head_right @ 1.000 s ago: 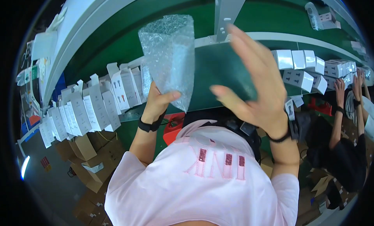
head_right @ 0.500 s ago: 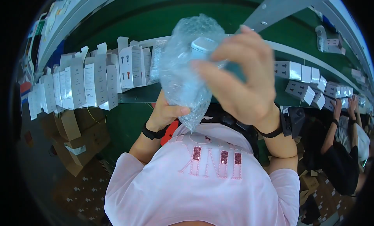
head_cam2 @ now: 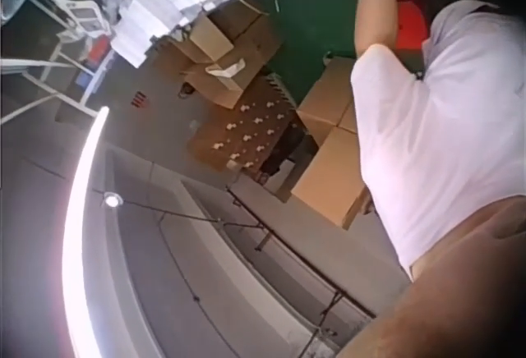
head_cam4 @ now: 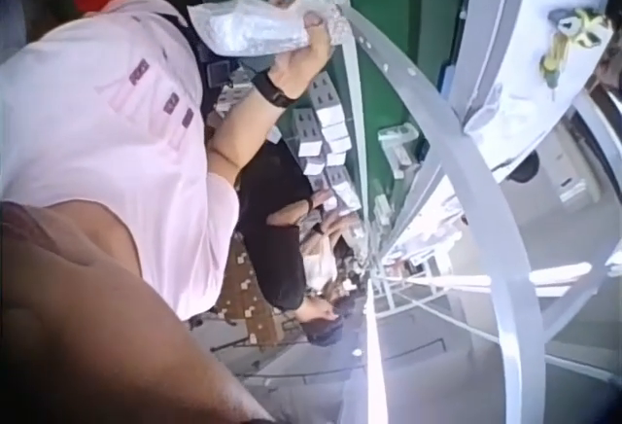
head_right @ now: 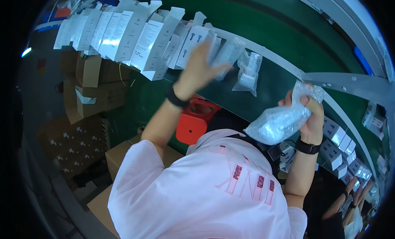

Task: Packaging electronic devices into individual white boxes along with bubble wrap and manuals.

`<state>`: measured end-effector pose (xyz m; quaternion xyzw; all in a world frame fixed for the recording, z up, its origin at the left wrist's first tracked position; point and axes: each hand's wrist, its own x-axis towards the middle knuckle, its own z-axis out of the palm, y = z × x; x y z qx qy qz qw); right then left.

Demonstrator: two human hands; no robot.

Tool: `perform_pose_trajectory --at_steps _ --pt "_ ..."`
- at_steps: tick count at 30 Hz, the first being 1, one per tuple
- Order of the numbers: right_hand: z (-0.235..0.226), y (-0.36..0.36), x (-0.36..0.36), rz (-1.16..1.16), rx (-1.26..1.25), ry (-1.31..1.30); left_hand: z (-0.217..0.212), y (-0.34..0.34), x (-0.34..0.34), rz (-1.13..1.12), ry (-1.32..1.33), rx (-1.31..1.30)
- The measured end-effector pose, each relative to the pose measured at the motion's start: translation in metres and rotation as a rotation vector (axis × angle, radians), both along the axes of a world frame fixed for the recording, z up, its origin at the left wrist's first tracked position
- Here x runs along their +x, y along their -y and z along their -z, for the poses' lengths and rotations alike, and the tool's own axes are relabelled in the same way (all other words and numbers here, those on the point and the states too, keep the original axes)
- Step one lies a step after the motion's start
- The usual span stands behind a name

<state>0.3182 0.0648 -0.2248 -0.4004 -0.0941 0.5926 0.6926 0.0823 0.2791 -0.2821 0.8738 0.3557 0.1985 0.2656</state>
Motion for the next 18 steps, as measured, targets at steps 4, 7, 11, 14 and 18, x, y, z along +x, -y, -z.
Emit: perform_pose_trajectory --at_steps 4,7,11,14,18 --pt "0.030 0.025 0.009 0.194 -0.205 -0.078 0.037 -0.083 0.005 -0.200 -0.594 0.376" --pt "0.054 0.060 0.020 0.236 -0.184 -0.127 0.060 -0.093 0.007 -0.296 -0.606 0.427" --pt "0.043 0.091 0.020 0.146 -0.174 -0.032 0.047 -0.075 0.006 -0.284 -0.455 0.371" --pt "0.037 0.129 0.019 0.280 -0.171 -0.032 0.019 -0.041 0.007 -0.121 0.018 0.159" --pt "0.047 0.171 0.023 0.364 0.017 -0.020 -0.043 0.028 0.061 0.248 -0.191 0.192"
